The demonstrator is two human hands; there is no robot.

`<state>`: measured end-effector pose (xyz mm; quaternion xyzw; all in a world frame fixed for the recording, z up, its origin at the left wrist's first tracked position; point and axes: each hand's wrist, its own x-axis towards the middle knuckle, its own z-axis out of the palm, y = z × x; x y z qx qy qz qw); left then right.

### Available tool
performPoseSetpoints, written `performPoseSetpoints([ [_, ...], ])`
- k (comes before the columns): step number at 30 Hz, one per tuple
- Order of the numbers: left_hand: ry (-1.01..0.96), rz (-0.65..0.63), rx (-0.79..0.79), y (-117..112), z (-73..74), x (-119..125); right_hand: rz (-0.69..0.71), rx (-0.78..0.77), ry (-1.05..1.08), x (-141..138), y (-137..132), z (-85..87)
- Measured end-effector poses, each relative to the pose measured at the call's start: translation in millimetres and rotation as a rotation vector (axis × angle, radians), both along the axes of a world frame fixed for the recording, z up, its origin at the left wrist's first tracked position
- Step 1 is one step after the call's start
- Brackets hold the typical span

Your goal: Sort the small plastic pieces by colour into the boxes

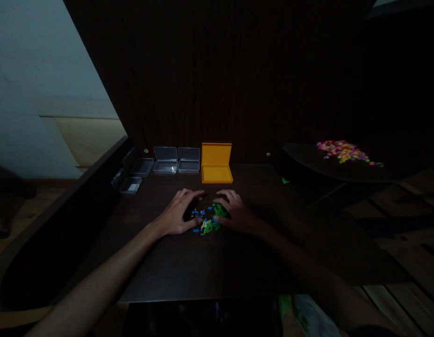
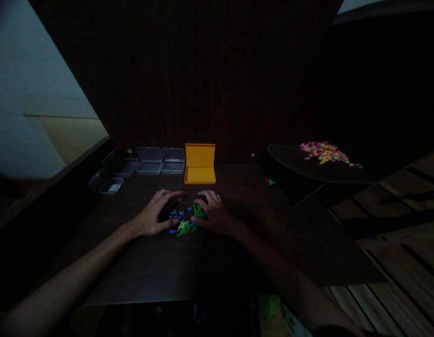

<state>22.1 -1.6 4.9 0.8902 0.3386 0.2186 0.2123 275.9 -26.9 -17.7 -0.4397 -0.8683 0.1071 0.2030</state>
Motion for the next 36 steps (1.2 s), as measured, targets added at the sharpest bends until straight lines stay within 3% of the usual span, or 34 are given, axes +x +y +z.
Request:
performPoseSetpoints([
  [8,0.068,-0.037,0.038,3,7.3,-7,0.053,-0.007,0.011,4,-1,1.9],
  [18,-0.021,-0.306,0.012,-4,4.3,6,0.202,-0.004,0.004,19,-1,3.7],
  [24,0.031,-0.312,-0.003,-8,6.8,8,0.26,-0.002,0.098,18,-3,6.8],
  [36,0.047,-0.309,0.012,-10,8.9,8,0.229,-0.044,0.185,19,-3,7.6],
])
